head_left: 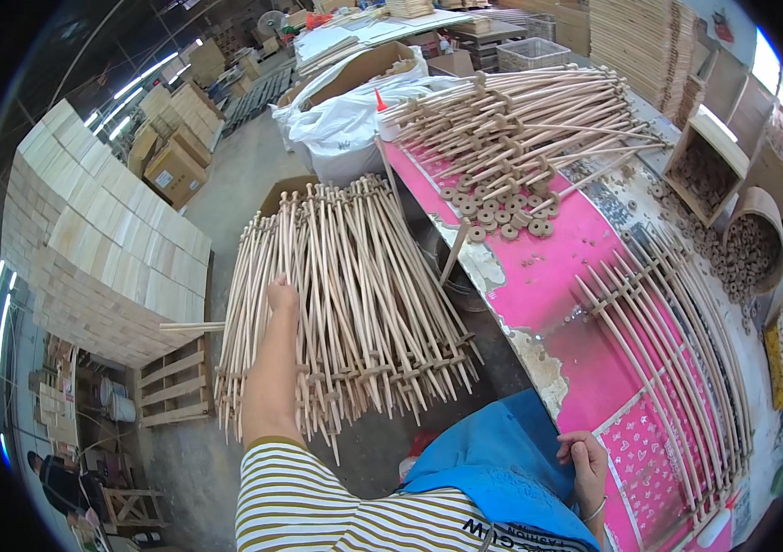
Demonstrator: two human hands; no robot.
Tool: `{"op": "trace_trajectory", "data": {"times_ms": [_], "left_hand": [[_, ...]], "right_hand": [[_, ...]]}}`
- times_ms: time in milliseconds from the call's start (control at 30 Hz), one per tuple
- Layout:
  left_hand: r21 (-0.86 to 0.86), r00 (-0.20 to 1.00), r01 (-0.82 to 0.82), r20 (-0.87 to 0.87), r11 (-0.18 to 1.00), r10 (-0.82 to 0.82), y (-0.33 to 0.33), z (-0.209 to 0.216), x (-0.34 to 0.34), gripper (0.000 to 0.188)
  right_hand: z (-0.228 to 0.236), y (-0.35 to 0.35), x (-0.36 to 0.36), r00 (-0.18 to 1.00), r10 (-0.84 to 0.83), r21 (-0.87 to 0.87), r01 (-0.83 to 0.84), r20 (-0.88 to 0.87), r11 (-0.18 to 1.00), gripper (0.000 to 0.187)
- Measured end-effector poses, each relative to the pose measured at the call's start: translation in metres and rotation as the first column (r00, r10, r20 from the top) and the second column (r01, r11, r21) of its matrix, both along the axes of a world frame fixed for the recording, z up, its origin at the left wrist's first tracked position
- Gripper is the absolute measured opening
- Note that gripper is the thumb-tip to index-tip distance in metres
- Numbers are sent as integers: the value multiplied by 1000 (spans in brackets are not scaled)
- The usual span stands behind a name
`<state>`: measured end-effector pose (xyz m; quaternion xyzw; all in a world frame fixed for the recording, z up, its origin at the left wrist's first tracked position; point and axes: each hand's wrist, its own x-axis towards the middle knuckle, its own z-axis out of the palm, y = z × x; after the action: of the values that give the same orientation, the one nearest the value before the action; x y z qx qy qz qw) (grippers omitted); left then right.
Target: Assemble a wooden structure by sliding small wooden rings onto curved wooden sticks.
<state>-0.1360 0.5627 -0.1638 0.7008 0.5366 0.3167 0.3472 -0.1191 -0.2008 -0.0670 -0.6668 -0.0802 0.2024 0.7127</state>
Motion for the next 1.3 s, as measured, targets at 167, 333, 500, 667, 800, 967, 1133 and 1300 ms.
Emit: {"op": "trace_trajectory", "data": {"times_ms": [167,333,500,667,800,967,1133,1300], "left_hand": [[-23,991,11,-130,1000,-14,-65,1,45,47],[-88,936,86,-334,992,-111,-147,38,84,48],[37,828,208,-538,978,-156,-70,-49,62,47],[261,739,251,-674,932,-10,-134,19,83,51],[732,887,395,-147,555,-438,-259,123,126,34],[589,94,797,-338,-132,-936,-495,121,171,34],[488,-333,662,-488,-568,-807,-641,113,178,47],[457,-380,627,-527,-631,-760,-687,86,187,39]], "right_hand": [[-4,-4,-4,997,-72,-87,69,-23,994,34],[-3,-9,-6,988,-150,-106,146,-37,984,33],[9,-7,1,993,-120,-153,119,4,981,24],[15,-26,-6,973,-231,-120,230,9,966,19],[-3,-50,-30,879,-471,-169,478,79,862,17],[-20,-52,-28,845,-404,-315,512,349,799,14],[-23,-47,-27,847,-379,-229,480,372,847,16],[-26,-48,-31,824,-397,-208,506,403,837,17]]}}
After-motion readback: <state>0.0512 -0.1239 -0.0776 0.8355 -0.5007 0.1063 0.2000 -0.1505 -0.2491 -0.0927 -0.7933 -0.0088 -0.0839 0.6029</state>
